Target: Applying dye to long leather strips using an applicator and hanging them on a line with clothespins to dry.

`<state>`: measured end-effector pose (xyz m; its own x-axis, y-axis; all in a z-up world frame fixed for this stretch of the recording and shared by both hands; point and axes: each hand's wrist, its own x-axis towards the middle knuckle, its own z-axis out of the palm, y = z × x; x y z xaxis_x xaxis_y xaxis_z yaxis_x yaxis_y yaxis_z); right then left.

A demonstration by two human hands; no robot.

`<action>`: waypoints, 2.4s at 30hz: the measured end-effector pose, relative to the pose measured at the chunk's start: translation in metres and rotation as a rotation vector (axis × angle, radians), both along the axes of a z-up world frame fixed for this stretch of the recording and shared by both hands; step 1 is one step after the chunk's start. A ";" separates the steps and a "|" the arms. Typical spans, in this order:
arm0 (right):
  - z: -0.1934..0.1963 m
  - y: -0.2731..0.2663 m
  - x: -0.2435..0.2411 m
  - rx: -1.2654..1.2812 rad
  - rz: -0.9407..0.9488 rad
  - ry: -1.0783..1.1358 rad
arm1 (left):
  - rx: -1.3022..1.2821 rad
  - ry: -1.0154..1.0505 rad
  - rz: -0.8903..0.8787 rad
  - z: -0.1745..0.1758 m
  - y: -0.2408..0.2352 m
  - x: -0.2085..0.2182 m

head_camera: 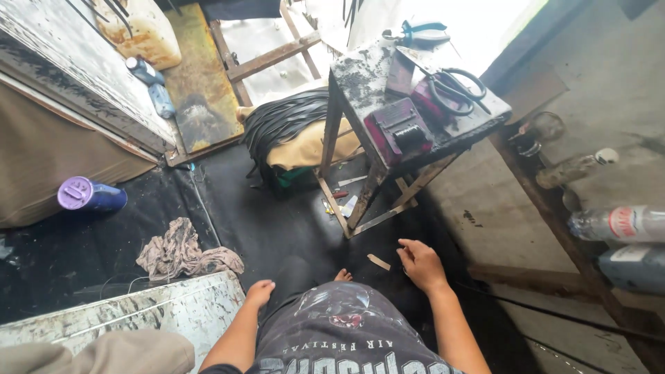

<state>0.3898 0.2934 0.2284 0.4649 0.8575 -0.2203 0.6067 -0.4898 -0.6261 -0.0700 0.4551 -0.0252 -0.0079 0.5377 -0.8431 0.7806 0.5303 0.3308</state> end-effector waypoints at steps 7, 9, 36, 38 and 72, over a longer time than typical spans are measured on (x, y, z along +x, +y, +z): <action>-0.021 0.020 0.007 -0.103 -0.081 -0.087 | 0.064 0.035 -0.177 -0.020 0.098 0.038; -0.032 0.023 -0.004 -0.118 -0.142 -0.098 | 0.087 -0.034 -0.227 -0.023 0.142 0.048; 0.022 0.142 -0.208 -0.512 -0.973 0.227 | 0.331 0.235 -0.888 -0.028 0.542 0.264; 0.033 0.147 -0.208 -0.510 -0.994 0.218 | 0.398 0.242 -0.837 0.028 0.530 0.278; 0.012 0.214 -0.190 -0.077 -0.812 0.263 | -0.189 -0.548 -0.426 0.070 0.557 0.269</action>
<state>0.1994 0.5073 0.2402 0.8540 0.2588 -0.4512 -0.1111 -0.7566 -0.6443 0.1986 1.0125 0.0443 0.6214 0.2440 -0.7445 0.6802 0.3034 0.6672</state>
